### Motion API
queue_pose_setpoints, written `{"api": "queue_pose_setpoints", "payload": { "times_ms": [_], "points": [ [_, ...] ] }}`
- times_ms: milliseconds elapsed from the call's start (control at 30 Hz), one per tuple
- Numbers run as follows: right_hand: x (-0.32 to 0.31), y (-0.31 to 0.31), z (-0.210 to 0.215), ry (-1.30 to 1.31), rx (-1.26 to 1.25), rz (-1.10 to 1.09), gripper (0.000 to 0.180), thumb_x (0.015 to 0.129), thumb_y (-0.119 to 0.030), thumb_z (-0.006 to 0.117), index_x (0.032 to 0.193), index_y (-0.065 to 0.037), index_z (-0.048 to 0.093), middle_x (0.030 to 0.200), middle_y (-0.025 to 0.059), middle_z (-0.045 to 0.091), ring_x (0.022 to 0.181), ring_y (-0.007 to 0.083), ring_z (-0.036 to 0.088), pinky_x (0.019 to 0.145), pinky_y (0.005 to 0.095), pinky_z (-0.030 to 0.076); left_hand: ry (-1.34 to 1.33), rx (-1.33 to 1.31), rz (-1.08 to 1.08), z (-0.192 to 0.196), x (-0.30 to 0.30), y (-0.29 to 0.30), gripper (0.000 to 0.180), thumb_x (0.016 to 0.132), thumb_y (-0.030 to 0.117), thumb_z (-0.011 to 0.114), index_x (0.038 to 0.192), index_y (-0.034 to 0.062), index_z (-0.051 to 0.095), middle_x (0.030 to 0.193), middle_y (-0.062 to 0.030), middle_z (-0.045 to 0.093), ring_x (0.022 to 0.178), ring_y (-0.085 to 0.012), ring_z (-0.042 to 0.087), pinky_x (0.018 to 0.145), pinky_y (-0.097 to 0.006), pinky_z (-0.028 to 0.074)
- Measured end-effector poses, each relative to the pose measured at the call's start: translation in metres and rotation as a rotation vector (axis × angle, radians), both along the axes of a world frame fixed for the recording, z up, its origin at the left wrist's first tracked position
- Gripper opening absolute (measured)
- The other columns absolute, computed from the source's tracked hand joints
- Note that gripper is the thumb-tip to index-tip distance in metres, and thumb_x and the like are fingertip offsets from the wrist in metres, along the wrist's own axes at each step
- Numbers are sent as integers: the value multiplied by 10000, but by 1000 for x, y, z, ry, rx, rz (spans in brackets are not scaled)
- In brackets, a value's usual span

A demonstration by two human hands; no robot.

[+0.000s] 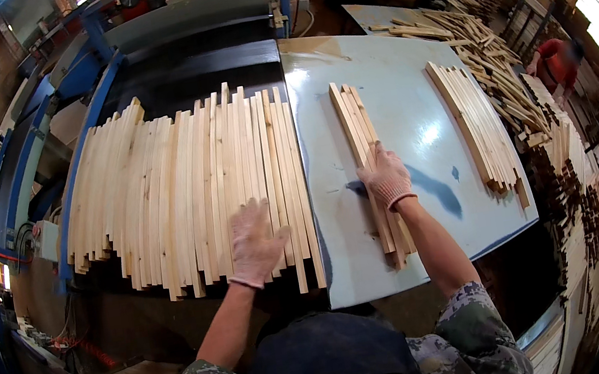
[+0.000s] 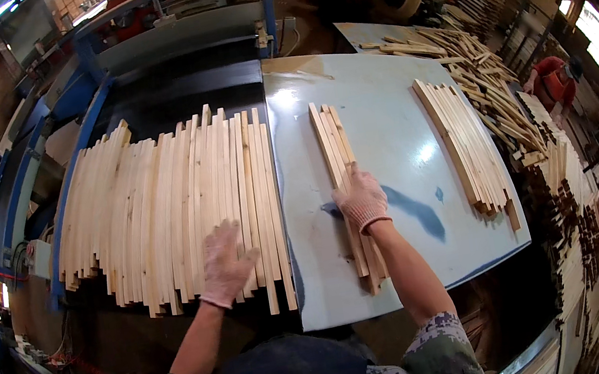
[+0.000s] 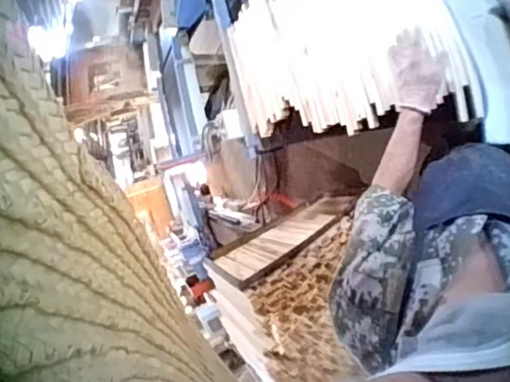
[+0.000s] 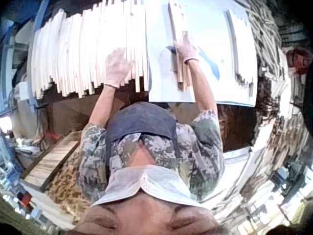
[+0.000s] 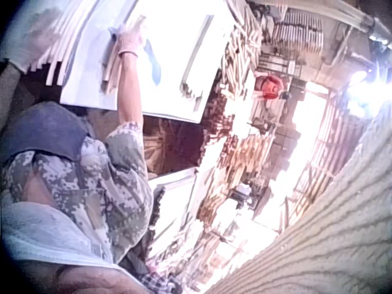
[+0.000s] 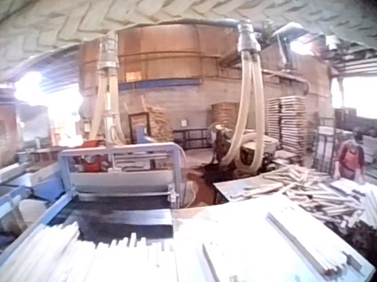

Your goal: The person picks up bundles of wooden slats from a table and places them onto a conveyor belt. They move wood slats between work surfaces and organize them into stacks by hand.

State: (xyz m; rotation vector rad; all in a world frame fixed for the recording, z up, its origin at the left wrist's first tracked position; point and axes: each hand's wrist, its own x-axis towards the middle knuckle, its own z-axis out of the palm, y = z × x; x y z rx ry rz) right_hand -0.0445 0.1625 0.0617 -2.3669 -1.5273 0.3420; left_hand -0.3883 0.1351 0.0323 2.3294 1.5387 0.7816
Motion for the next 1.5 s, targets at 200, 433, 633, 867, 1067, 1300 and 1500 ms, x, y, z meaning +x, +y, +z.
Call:
{"api": "queue_pose_setpoints", "payload": {
  "times_ms": [200, 433, 633, 867, 1067, 1300, 1500],
  "points": [
    [-7, 1, -3, -216, 196, 29, 870, 817, -436, 706, 1515, 28, 473, 1391, 224, 574, 1261, 379, 576, 1079, 440, 481, 8, -15, 447, 16, -185, 32, 680, 946, 285, 739, 1521, 31, 478, 1538, -231, 506, 1465, -386, 431, 1240, -465, 322],
    [-64, 24, -34, 120, 495, 316, 603, 888, -219, 726, 1412, 40, 579, 1313, 252, 644, 1236, 409, 601, 1084, 454, 477, 211, -160, 1057, 60, -400, 45, 806, 912, 438, 672, 1569, 40, 427, 1617, -199, 434, 1513, -350, 369, 1257, -469, 260],
    [-96, 51, -68, -92, 338, 235, 608, 888, -214, 717, 1438, 1, 572, 1307, 214, 646, 1202, 405, 589, 1066, 467, 477, 316, -252, 1287, 90, -500, 71, 880, 922, 484, 630, 1643, 108, 295, 1718, -110, 279, 1587, -314, 233, 1297, -462, 174],
    [-96, 47, -86, -318, 466, 290, 572, 868, -187, 703, 1401, -9, 596, 1220, 199, 680, 1120, 404, 621, 992, 476, 497, 599, -268, 1298, 112, -551, 129, 883, 889, 538, 647, 1617, 131, 358, 1667, -140, 371, 1518, -344, 382, 1233, -502, 318],
    [-106, 53, -62, -238, 401, 246, 513, 841, -295, 715, 1271, -27, 633, 1120, 197, 689, 1079, 405, 634, 943, 497, 508, 513, -103, 1201, 113, -554, 126, 598, 829, 339, 739, 1386, 162, 612, 1381, -136, 642, 1267, -354, 624, 1057, -457, 501],
    [-116, 17, -58, -81, 323, 103, 593, 881, -346, 671, 1370, -14, 622, 1329, 180, 664, 1267, 376, 585, 1109, 455, 448, 61, -184, 1102, 91, -586, 93, 782, 974, 378, 639, 1625, 62, 343, 1661, -179, 381, 1516, -355, 381, 1244, -470, 292],
    [-112, 43, -56, -61, 334, 167, 561, 890, -318, 674, 1356, -11, 621, 1302, 196, 671, 1238, 384, 599, 1069, 471, 470, -456, 96, 518, 63, -427, 105, 647, 1060, 311, 571, 1565, -59, 408, 1631, -211, 417, 1525, -325, 374, 1276, -400, 244]
  ]
}}
